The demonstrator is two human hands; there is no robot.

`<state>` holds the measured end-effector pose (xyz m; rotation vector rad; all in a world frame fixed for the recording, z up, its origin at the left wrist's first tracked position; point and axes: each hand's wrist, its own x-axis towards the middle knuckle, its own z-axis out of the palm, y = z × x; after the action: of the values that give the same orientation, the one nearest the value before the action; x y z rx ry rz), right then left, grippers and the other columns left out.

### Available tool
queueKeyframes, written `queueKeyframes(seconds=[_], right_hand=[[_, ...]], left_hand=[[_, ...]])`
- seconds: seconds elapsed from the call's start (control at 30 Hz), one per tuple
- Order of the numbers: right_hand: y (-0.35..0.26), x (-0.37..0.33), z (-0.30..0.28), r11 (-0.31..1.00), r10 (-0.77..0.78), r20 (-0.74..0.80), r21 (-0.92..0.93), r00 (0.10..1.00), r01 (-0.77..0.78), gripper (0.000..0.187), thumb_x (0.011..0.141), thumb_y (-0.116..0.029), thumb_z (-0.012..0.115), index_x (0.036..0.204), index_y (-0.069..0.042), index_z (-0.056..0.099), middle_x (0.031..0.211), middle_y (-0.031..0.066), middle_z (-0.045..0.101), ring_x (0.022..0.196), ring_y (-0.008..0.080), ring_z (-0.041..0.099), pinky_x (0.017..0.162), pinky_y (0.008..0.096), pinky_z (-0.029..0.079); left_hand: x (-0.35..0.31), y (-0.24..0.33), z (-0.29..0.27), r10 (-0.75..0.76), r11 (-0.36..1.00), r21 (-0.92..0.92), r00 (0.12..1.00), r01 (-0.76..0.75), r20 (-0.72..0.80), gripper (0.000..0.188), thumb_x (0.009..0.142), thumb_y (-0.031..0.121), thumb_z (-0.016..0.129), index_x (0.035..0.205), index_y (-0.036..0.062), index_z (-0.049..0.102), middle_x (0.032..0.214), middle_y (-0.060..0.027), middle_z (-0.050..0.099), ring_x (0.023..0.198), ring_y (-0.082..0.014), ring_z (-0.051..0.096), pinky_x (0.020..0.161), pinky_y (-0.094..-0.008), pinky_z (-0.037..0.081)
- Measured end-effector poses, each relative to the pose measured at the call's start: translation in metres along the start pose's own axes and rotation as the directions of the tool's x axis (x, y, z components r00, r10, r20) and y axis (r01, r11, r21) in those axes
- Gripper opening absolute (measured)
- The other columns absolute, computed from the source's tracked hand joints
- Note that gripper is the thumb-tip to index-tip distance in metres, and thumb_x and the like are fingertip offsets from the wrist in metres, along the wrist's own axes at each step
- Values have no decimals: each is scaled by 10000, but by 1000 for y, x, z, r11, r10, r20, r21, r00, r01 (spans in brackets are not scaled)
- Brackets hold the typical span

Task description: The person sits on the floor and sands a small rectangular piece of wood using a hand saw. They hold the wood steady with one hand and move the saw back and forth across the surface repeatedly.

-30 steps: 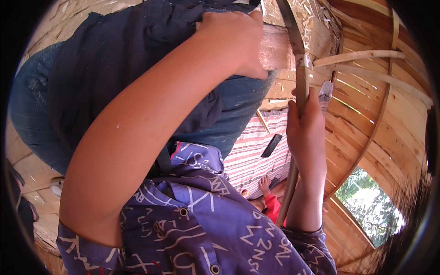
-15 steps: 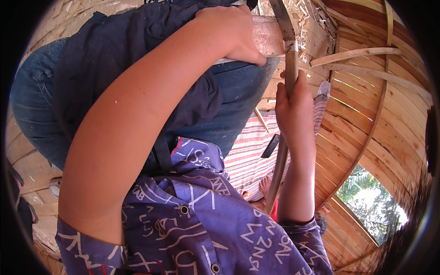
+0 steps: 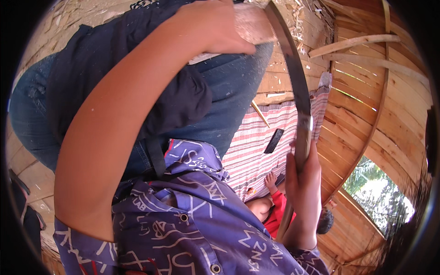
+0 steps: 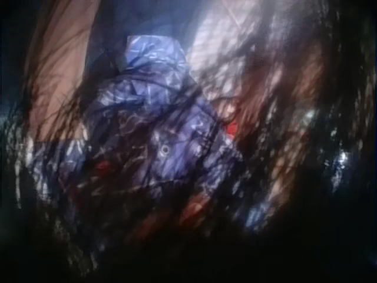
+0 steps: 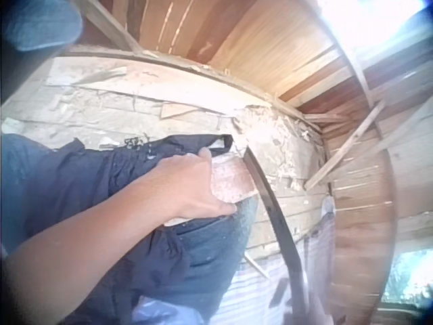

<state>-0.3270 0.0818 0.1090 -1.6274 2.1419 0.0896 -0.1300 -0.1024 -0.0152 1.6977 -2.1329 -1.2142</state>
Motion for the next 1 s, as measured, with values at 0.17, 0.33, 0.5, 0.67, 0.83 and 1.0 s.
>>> queueKeyframes(seconds=[0.17,0.33,0.5,0.67,0.83,1.0], right_hand=[[-14,82,12,975,-197,0,-109,980,196,211,905,-19,525,1113,-1,495,812,265,622,804,449,637,652,481,475],[-21,142,36,922,-384,-63,-85,921,378,200,901,-31,510,1099,1,512,868,274,635,867,445,638,712,484,487],[-18,63,11,993,-11,68,-114,998,19,197,907,-27,516,1101,4,505,778,230,616,746,432,635,629,453,481],[-2,3,-11,997,-22,24,-76,999,23,257,936,-80,561,1172,13,517,816,147,594,669,189,562,608,318,463],[-13,56,-6,994,33,81,-105,996,-24,231,931,-54,561,1148,15,521,770,154,558,664,217,531,608,349,441],[-26,149,30,865,-485,-30,-161,874,475,198,904,-18,513,1099,6,491,810,285,618,820,472,623,660,498,465]], left_hand=[[-3,-1,14,9,1000,-2,997,-9,-78,874,663,512,721,1189,-145,485,1084,-303,636,1029,-389,637,908,-418,506],[1,-7,7,42,997,-65,999,-44,-33,881,669,509,725,1205,-147,482,1129,-308,621,1063,-383,627,913,-420,504],[14,-21,10,-21,1000,9,999,21,-27,907,683,527,721,1222,-158,469,1120,-319,620,1058,-393,627,916,-415,504],[7,-6,2,22,999,27,999,-23,23,905,686,520,727,1221,-161,465,1092,-323,627,1043,-406,628,914,-418,503],[4,-15,5,66,997,-35,997,-67,-39,864,668,490,728,1192,-151,481,1083,-313,633,1038,-391,632,907,-415,506],[5,-18,12,90,993,-70,990,-97,-106,839,658,496,726,1168,-135,509,1083,-299,640,1026,-364,645,891,-407,515]])
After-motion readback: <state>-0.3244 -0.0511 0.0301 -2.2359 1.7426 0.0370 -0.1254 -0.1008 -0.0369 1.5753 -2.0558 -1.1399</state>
